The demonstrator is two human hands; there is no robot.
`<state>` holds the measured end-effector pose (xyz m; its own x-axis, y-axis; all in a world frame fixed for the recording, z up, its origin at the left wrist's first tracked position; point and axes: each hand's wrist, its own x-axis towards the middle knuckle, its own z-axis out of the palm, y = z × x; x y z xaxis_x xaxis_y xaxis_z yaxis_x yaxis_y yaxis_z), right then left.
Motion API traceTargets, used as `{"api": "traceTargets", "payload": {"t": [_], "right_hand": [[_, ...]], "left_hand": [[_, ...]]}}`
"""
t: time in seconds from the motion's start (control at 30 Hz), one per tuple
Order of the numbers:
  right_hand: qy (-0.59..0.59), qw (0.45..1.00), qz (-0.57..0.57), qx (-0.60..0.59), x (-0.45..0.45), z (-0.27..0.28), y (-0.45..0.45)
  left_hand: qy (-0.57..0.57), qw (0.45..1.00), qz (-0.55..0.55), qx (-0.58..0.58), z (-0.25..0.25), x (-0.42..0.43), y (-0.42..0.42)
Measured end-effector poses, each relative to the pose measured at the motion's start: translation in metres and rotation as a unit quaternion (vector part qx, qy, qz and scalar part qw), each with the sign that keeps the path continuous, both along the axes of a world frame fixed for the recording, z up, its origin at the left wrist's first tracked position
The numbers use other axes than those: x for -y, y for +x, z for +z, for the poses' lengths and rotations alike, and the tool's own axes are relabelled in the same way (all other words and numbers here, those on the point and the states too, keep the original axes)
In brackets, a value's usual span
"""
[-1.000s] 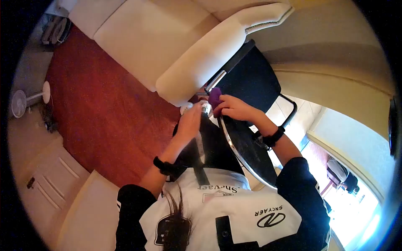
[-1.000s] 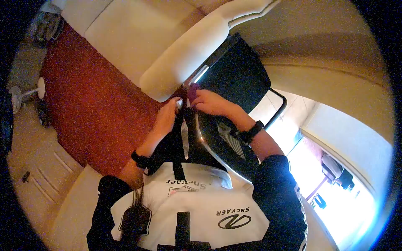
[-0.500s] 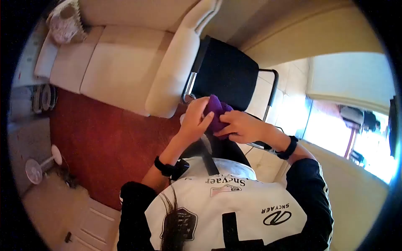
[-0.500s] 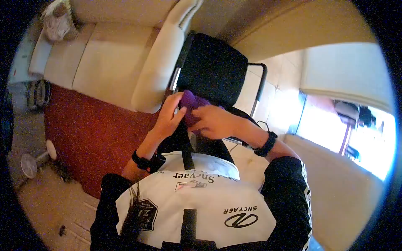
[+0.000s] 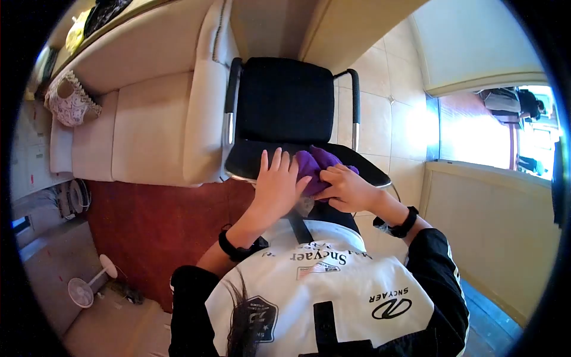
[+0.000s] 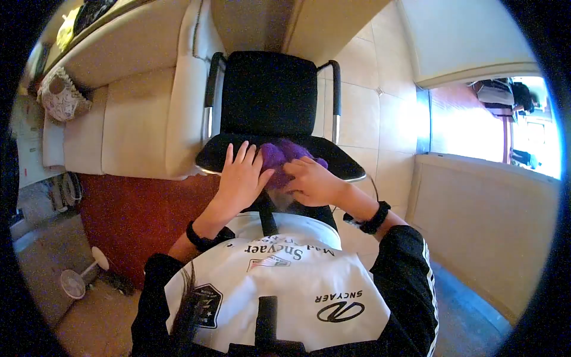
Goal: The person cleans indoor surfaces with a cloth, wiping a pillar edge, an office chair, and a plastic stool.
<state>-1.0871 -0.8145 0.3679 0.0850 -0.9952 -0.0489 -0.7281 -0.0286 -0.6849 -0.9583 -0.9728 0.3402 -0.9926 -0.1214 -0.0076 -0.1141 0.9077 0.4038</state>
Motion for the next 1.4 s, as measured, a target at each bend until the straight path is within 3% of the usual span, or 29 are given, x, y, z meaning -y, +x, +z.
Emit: {"api": "traceTargets", "payload": {"t": [0.27,0.33,0.4,0.43,0.5,0.53,0.63,0.73,0.9,0.97,1.1,1.13,1.17,1.2,1.27,1.33,1.4], "right_hand": [[-0.087,0.993,-0.073,0.006,-0.125,-0.016,-0.059],[-0.108,0.988,-0.097,0.044,-0.156,-0.029,-0.076],[-0.075,0.969,-0.131,0.195,-0.182,-0.050,-0.092],[-0.079,0.967,-0.136,0.200,-0.191,-0.064,-0.096],[-0.069,0.904,-0.239,0.349,-0.203,-0.096,-0.090],[-0.066,0.900,-0.239,0.359,-0.205,-0.114,-0.084],[-0.070,0.807,-0.342,0.476,-0.197,-0.151,-0.074],[-0.048,0.772,-0.384,0.505,-0.186,-0.190,-0.075],[-0.039,0.766,-0.476,0.430,-0.162,-0.281,-0.082],[0.046,0.806,-0.470,0.356,-0.155,-0.305,-0.092],[0.128,0.794,-0.494,0.330,-0.144,-0.300,-0.115],[0.132,0.796,-0.491,0.328,-0.147,-0.300,-0.114],[0.083,0.812,-0.487,0.310,-0.151,-0.298,-0.115],[0.034,0.825,-0.484,0.292,-0.157,-0.295,-0.115],[0.012,0.792,-0.487,0.369,-0.183,-0.287,-0.132],[-0.033,0.663,-0.585,0.465,-0.198,-0.273,-0.141],[-0.077,0.624,-0.615,0.476,-0.204,-0.261,-0.154]], "left_hand": [[-0.030,0.998,-0.043,0.034,0.005,-0.120,-0.075],[0.004,0.999,-0.030,0.025,0.006,-0.150,-0.095],[-0.001,0.999,-0.031,0.019,0.007,-0.178,-0.116],[0.010,0.999,-0.032,0.027,0.003,-0.190,-0.123],[0.014,0.999,-0.030,0.024,-0.008,-0.209,-0.132],[0.013,0.999,-0.029,0.035,-0.011,-0.214,-0.132],[-0.028,0.998,-0.013,0.046,-0.007,-0.215,-0.137],[-0.014,0.996,-0.020,0.086,-0.010,-0.214,-0.142],[0.014,0.988,-0.031,0.150,-0.010,-0.214,-0.145],[0.004,0.988,-0.032,0.150,-0.009,-0.214,-0.146],[0.016,0.984,-0.017,0.179,-0.012,-0.218,-0.147],[-0.042,0.980,-0.028,0.194,-0.014,-0.223,-0.149],[-0.100,0.972,-0.040,0.207,-0.016,-0.230,-0.152],[-0.086,0.974,-0.036,0.204,-0.018,-0.238,-0.157],[-0.073,0.987,-0.003,0.143,-0.020,-0.250,-0.176],[-0.006,0.991,0.014,0.131,-0.021,-0.265,-0.189],[0.087,0.987,0.004,0.133,-0.036,-0.282,-0.198]]}}
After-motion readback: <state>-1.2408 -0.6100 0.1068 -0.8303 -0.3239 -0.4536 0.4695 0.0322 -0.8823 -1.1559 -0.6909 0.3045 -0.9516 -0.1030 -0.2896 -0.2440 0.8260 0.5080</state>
